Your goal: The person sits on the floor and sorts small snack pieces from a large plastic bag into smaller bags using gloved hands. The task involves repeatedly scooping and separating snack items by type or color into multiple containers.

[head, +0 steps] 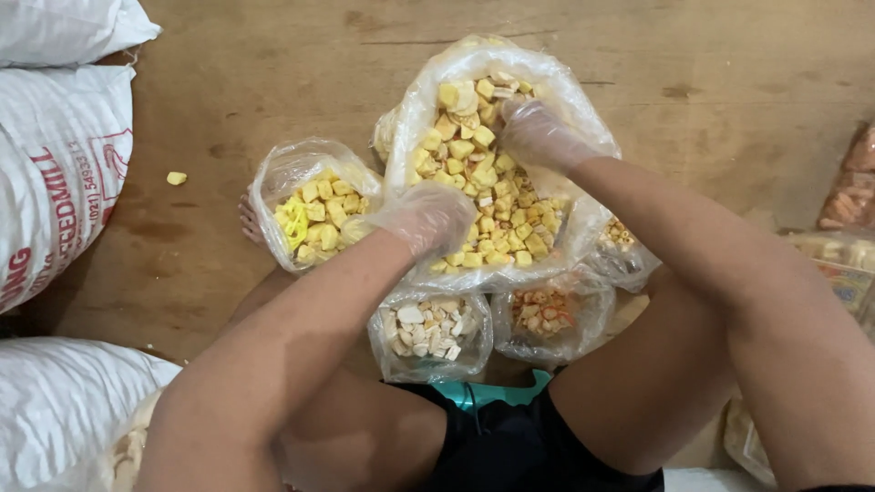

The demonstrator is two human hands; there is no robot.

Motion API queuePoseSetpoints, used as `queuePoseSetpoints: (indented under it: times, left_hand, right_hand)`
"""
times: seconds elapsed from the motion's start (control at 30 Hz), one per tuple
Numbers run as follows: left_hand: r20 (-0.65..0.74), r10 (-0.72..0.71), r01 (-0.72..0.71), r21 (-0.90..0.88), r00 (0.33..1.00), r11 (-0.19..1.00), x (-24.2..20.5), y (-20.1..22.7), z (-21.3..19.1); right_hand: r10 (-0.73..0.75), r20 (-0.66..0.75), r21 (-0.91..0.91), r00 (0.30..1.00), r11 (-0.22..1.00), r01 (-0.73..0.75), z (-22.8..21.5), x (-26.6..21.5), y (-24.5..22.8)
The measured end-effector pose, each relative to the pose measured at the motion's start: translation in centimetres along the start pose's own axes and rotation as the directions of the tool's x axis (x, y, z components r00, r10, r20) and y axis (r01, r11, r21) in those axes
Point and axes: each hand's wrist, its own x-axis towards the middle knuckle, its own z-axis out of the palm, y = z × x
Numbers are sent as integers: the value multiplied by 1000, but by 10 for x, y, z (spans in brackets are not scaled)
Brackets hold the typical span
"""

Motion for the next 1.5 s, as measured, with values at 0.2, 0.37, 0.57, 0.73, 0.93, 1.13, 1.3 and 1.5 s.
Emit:
queuePoseSetpoints:
  times: [0.2, 0.37, 0.57, 0.73, 0.93, 1.13, 1.3, 1.5]
  left_hand:
    - [431, -61, 166, -210, 900, 963, -75, 26, -158]
    - [-84, -178, 119, -465, 981, 877, 18, -28, -8]
    - [-2, -277, 221, -598, 961, 771, 11, -11, -64]
    - [-112, -657, 127, -944, 746, 306, -50, 53, -113]
    - [20, -270, 20, -1000, 963, -1, -15, 25, -71]
    - [-29, -350, 24, -989, 936, 145, -20, 38, -82]
    - [-69, -321, 40, -946, 945, 321, -47, 55, -101]
    - [-72, -353, 182, -752, 933, 634, -65, 64, -121]
  right_hand:
    - [163, 417, 88, 894, 972, -219, -90, -78, -53]
    - [-39, 249, 249, 968, 968, -25, -38, -77, -7]
    - [38, 97, 227, 995, 972, -59, -45, -128, -16]
    - [22, 71, 394, 997, 918, -48, -65, -168, -36]
    - [1, 123, 916, 992, 386, -114, -79, -206, -32]
    - [29, 92, 996, 995, -25, -91, -49, -184, -19]
    - [99, 59, 996, 993, -66, -53, -76, -208, -32]
    - [26, -29, 982, 999, 187, 23, -93, -223, -31]
